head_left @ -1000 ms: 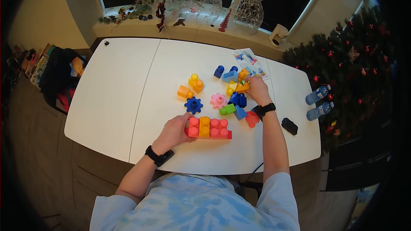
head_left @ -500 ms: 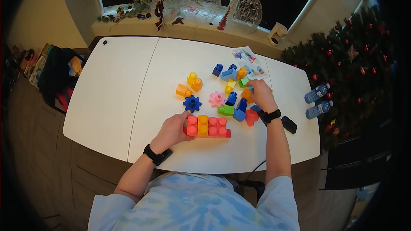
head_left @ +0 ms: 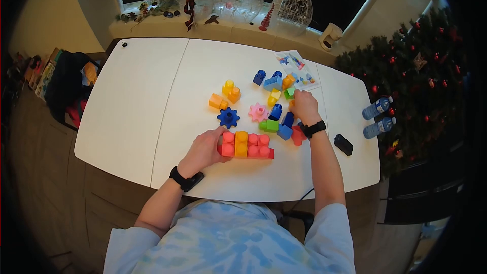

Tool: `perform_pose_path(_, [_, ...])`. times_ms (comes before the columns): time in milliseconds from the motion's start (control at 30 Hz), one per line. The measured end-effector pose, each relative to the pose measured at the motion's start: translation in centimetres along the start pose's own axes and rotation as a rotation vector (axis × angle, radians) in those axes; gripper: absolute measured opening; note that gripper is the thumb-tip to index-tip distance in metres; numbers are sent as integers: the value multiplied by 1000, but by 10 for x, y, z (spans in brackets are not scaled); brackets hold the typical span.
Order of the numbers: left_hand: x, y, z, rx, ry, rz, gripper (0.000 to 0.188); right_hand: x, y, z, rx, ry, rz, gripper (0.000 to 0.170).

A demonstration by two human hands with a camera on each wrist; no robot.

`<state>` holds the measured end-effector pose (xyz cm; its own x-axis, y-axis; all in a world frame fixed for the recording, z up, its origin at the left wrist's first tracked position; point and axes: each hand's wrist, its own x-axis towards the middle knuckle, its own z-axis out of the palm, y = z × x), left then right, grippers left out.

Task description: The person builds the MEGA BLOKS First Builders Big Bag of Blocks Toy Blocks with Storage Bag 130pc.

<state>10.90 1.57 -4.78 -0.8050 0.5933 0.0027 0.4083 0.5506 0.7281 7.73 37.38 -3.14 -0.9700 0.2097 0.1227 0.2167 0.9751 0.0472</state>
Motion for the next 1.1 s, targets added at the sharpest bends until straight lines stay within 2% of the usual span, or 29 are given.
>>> perform_pose_path(67, [0,1,0,-6,3,2,67,6,1,5,-32,-88,38,27])
perform_pose_path(233, [0,2,-2,3,3,5,66,3,-2,-9,-18,-122,42,37])
perform_pose_path(300, [-1,0,-1,-1,11,28,66,-11,-7,-28,213,25,-41,41])
perform_pose_path(333, [-1,0,0,-6,7,21,66,-17,-12,-39,213,15,-42,41])
perform_pose_path(400, [0,-1,0,-22,16,34,66,-29,-29,-59,470,35,-87,43])
perform_pose_path(433, [0,0,0,-25,9,26,66,-39,-39,-69,473,25,-85,43])
perform_pose_path(533, [-1,3,-2,-17,-3,11,67,-70,-72,-86,779,-67,-110,38])
perform_pose_path(700, [-1,3,-1,-24,4,-21,67,-106,-105,-80,792,-102,-193,42])
perform_pose_path(767, [0,3,-1,-26,4,-21,67,-114,-109,-67,602,85,-308,44])
perform_pose_path(867, [0,1,1,-36,11,-14,66,-121,-109,-62,533,150,-390,52])
perform_pose_path(1100, [0,2,0,-28,10,-10,66,-129,-94,-76,604,-48,-482,67])
